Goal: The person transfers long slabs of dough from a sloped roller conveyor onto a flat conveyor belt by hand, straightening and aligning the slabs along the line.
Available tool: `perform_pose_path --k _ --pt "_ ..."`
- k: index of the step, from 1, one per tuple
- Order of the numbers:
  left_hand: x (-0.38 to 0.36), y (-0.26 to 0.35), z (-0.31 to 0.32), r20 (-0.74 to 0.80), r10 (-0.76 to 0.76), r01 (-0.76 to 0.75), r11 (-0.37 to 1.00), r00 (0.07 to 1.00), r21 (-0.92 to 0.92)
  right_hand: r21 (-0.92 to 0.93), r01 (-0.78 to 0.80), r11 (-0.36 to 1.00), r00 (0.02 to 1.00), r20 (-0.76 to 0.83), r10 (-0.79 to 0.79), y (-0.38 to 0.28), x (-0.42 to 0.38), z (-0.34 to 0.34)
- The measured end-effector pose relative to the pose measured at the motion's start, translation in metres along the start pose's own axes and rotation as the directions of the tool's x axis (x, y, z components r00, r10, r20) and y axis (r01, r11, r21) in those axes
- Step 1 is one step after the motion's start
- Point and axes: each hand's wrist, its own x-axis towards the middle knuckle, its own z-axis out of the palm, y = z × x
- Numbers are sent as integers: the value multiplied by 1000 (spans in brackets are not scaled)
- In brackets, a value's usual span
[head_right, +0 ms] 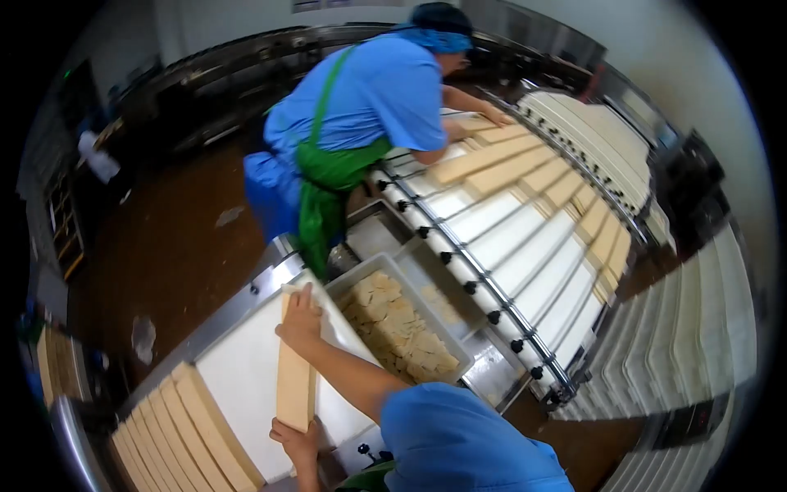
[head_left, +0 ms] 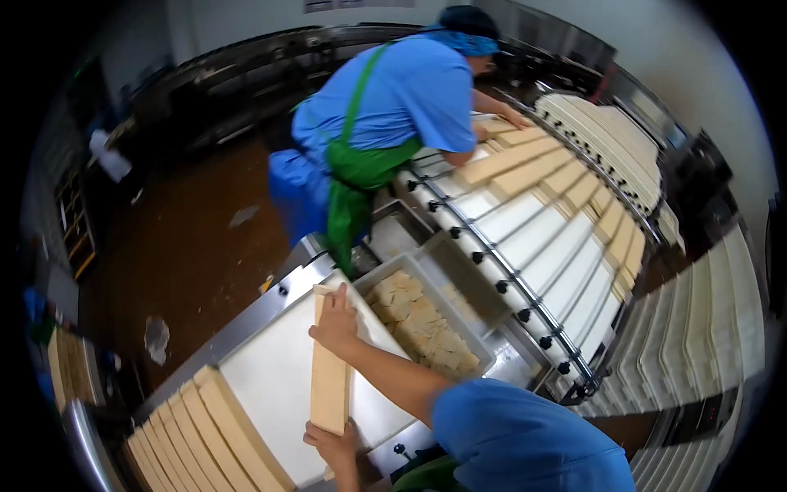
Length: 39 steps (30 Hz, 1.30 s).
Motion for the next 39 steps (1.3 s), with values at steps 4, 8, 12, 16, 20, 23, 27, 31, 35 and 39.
perform_pose_path --k 4,8,12,16,20,23,27,31,35,39 --pt "3 75 39 -52 198 -197 980 979 30 473 -103 875 960 -185 212 100 -3 -92" --pt "-8 175 78 78 285 -274 953 955 -134 588 -59 807 809 -445 384 220 -27 -203" --pt "-35 274 136 131 682 -658 730 719 -185 634 -174 754 669 -486 562 356 -28 -286" --pt "-65 340 203 314 799 -753 595 513 -282 483 -430 763 650 -421 633 477 -12 -341" --pt "-81 377 265 596 709 -700 639 376 -318 -37 -561 827 813 -210 543 565 26 -382" --pt "-79 403 305 717 623 -524 742 312 -417 -18 -553 833 802 -284 526 610 61 -409" --pt "-87 430 359 675 720 -691 571 162 -444 -6 -631 776 738 -315 598 667 102 -448" --pt "-102 458 396 734 630 -535 723 252 -437 68 -646 760 738 -196 645 698 111 -477" --pt "-106 471 416 738 638 -638 666 220 -386 129 -584 802 713 -391 582 722 133 -457" --pt "-110 476 438 686 705 -708 577 180 -407 152 -554 818 690 -466 554 733 128 -461"
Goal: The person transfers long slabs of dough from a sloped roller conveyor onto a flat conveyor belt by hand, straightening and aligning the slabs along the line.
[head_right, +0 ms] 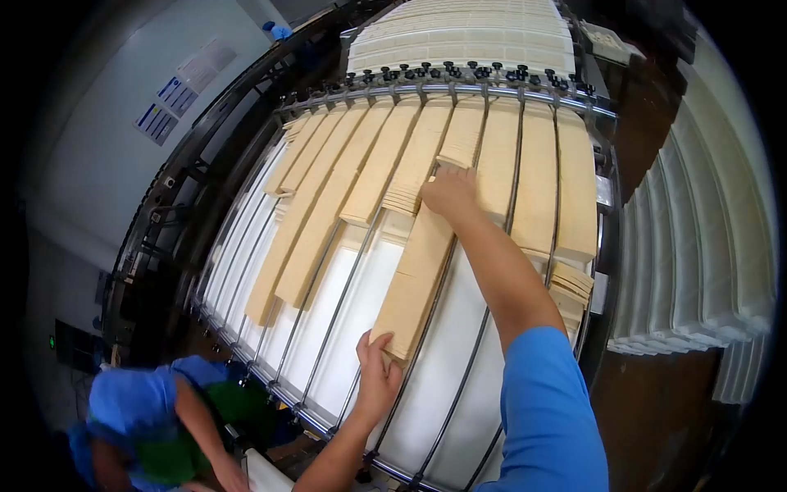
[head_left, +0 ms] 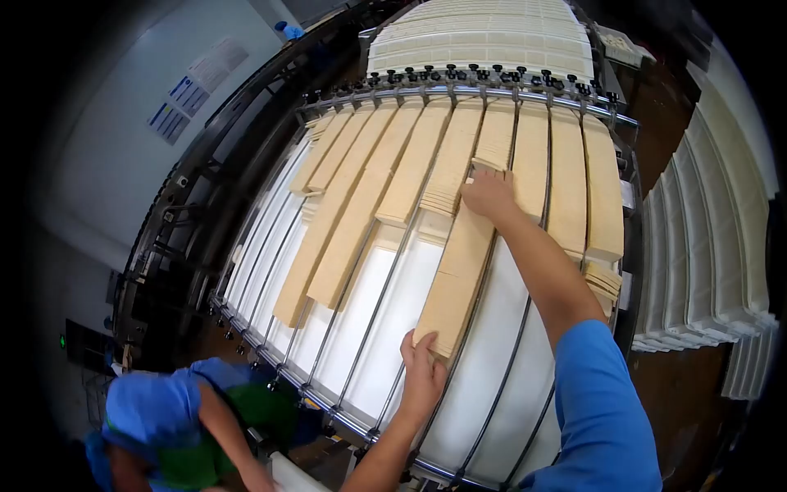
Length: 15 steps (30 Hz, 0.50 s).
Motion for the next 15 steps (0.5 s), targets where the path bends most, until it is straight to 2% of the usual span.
perform_pose_path --k 1,3,4,6,7,8,9,11,13,15 --pt "4 1 2 -16 4 -4 1000 1000 9 -1 -5 1000 1000 0 5 5 2 5" --pt "9 2 4 -20 -9 8 1000 1000 -20 -87 4 996 992 -122 -15 5 4 13" --pt "13 -1 8 -24 -6 6 1000 1000 -18 -90 12 996 992 -127 -23 5 4 11" --pt "24 -8 15 -45 -2 2 1000 999 -17 -211 50 976 978 -188 -90 3 -4 7" --pt "34 -12 19 -50 86 -87 996 995 -19 -213 63 975 975 -193 -106 -2 -9 6" --pt "39 -15 20 -54 173 -174 985 983 -20 -182 84 980 934 -329 -142 -9 -19 6" --pt "41 -12 18 -70 170 -173 985 983 -24 -156 110 982 873 -457 -171 -15 -31 8" --pt "44 -6 11 -20 130 -132 975 991 -179 -197 250 948 758 -570 -318 -36 -77 16" --pt "20 13 -10 -69 116 -125 979 991 -160 -71 390 918 800 -467 -376 -46 -123 26" --pt "-21 15 -33 -131 72 -86 991 989 -104 -19 531 847 763 -425 -487 -53 -172 29"
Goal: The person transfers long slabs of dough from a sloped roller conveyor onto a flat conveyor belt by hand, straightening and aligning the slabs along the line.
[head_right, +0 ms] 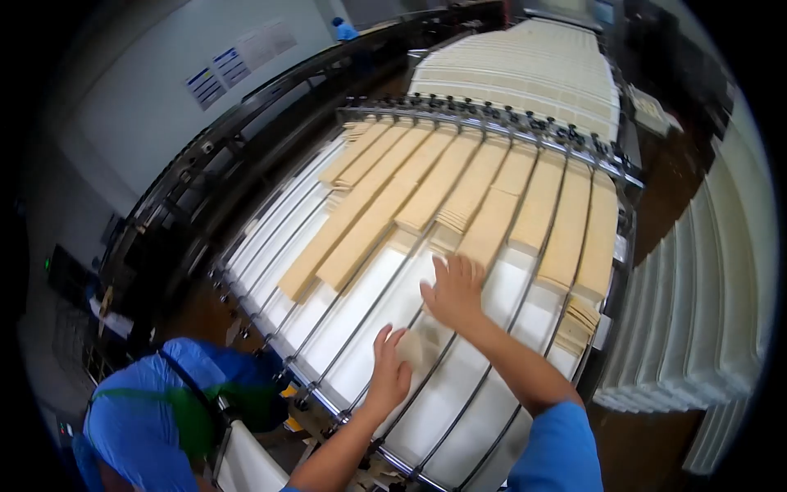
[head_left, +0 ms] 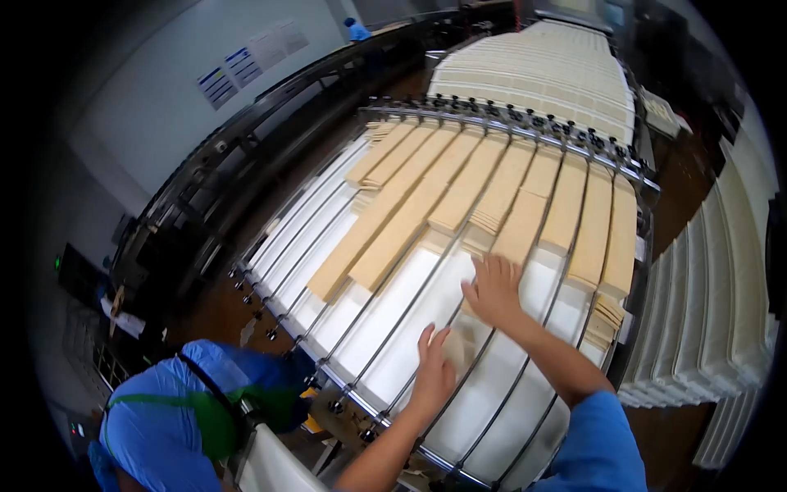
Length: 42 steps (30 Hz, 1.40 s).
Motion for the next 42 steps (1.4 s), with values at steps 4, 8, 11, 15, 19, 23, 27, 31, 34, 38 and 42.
perform_pose_path --k 4,8,11,15,19,23,27,31,34,38,42 --pt "-111 -11 -48 -314 -83 96 995 946 24 247 75 966 958 250 -139 -58 -62 -35" --pt "-217 -17 -81 -590 -199 305 949 782 85 366 196 910 880 343 -328 -126 -101 -64" --pt "-286 -15 -102 -722 -261 478 871 641 109 632 244 736 754 353 -553 -190 -117 -85" --pt "-367 -14 -117 -844 -229 525 848 485 72 851 280 444 539 244 -806 -283 -154 -94" --pt "-449 -24 -149 -981 -157 667 744 115 -41 966 203 158 282 97 -955 -382 -202 -105" --pt "-576 -59 -191 -976 -63 868 448 -210 -215 995 78 65 90 58 -994 -479 -256 -114" --pt "-707 -117 -200 -782 -322 820 31 -533 -572 988 99 116 110 105 -988 -571 -335 -58" --pt "-748 -134 -217 -697 -540 811 46 -471 -584 897 289 334 98 319 -943 -648 -409 30" --pt "-736 -125 -235 -670 -635 831 80 -383 -551 695 479 536 158 533 -832 -708 -440 63" --pt "-718 -115 -239 -731 -606 862 142 -313 -487 640 473 606 175 605 -776 -798 -452 69" --pt "-717 -119 -243 -650 -689 885 29 -320 -465 585 528 615 101 676 -730 -848 -467 71"
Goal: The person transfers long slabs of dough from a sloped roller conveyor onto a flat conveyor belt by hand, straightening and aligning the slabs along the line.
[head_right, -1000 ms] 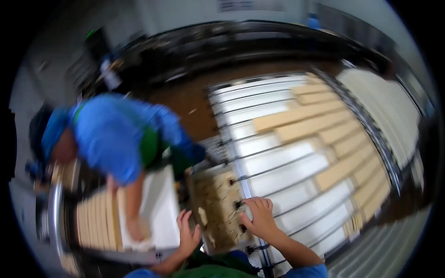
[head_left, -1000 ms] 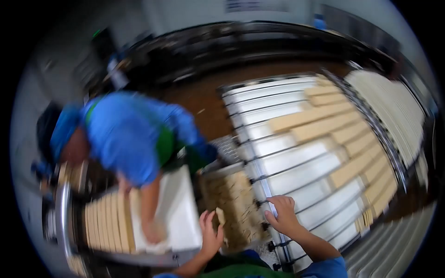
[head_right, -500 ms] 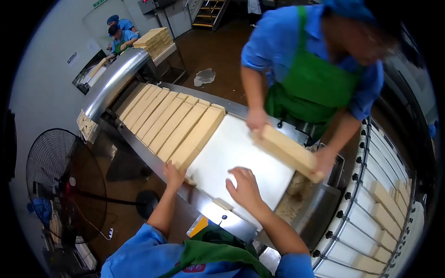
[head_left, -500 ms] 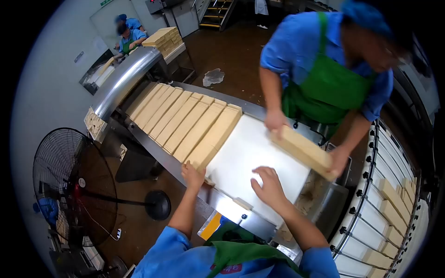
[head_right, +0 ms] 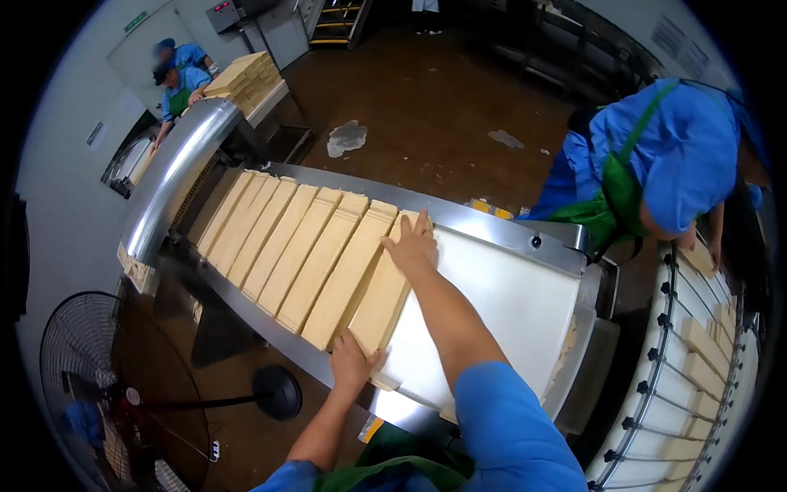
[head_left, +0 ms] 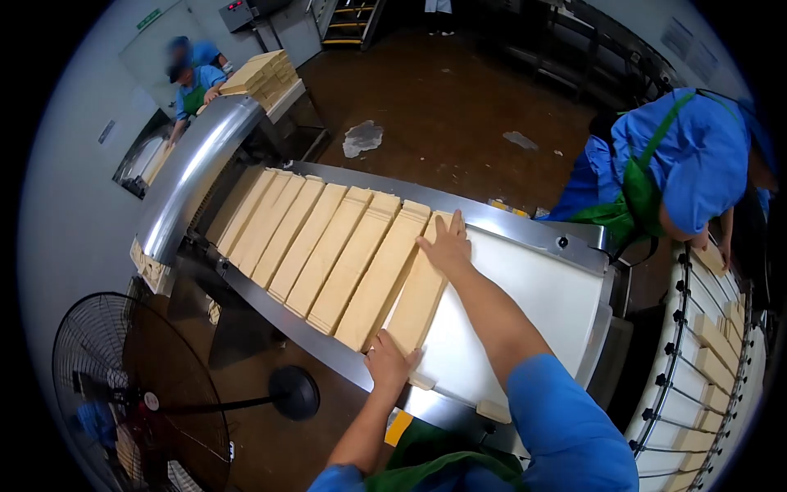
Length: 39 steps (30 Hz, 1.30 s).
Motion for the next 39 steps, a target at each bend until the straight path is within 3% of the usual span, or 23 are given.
perform_pose_path --k 1,4,5,6,8,10,12,14,16,17,18,20,22,24,26,28,29,31,32,34,38,39 --pt "-1 1 0 45 -38 35 998 998 59 -26 -35 999 998 60 37 -4 1 -4" --pt "1 -12 16 62 -14 9 997 998 73 -33 -51 998 998 19 52 6 0 1" --pt "3 -14 17 129 -30 27 999 991 25 -4 -85 996 996 20 85 14 -3 -1" --pt "1 -21 24 48 82 -82 997 995 -4 27 -135 990 991 13 135 25 -8 -3" --pt "-7 -5 16 142 164 -139 975 976 -175 75 -295 953 954 81 289 53 -40 -37" --pt "-27 33 4 263 215 -182 973 941 -144 102 -455 884 888 130 442 97 -78 -76" --pt "-44 55 19 292 411 -348 905 863 -245 120 -602 789 798 60 600 149 -110 -90" --pt "-68 104 28 385 469 -427 883 795 -196 133 -699 703 710 10 704 203 -139 -93" --pt "-86 133 50 439 490 -483 865 753 -136 377 -657 652 655 -141 742 251 -161 -86" --pt "-91 137 62 343 550 -541 831 762 -131 522 -596 610 619 -185 763 263 -181 -89" --pt "-97 146 74 238 604 -595 795 761 -116 539 -597 594 595 -199 779 281 -202 -91" --pt "-115 175 87 154 702 -680 712 696 -176 753 -467 463 466 -236 853 326 -245 -100" --pt "-135 211 99 57 774 -746 625 631 -230 831 -398 390 358 -250 899 359 -305 -129" --pt "-165 255 108 132 837 -751 536 531 -386 880 -343 328 240 -255 937 382 -372 -180" --pt "-200 296 124 100 863 -760 487 496 -431 864 -339 373 63 -375 925 440 -413 -183" --pt "-239 344 129 38 953 -869 291 302 -400 852 -384 357 -3 -388 922 497 -451 -194" --pt "-252 366 137 33 955 -873 283 294 -398 854 -377 358 -8 -389 921 523 -466 -201" --pt "-274 403 160 -4 986 -850 143 168 -507 799 -572 186 -30 -247 969 571 -491 -215" --pt "-277 417 175 -10 987 -856 134 161 -499 806 -561 188 -30 -247 969 597 -504 -215" --pt "-282 445 198 145 989 -786 70 -26 -614 409 -883 232 160 -203 966 653 -524 -212" --pt "-297 470 226 410 903 -716 202 -128 -669 440 -853 279 177 -260 949 734 -549 -215" --pt "-299 473 237 396 905 -712 175 -156 -680 421 -863 278 180 -259 949 747 -554 -221"
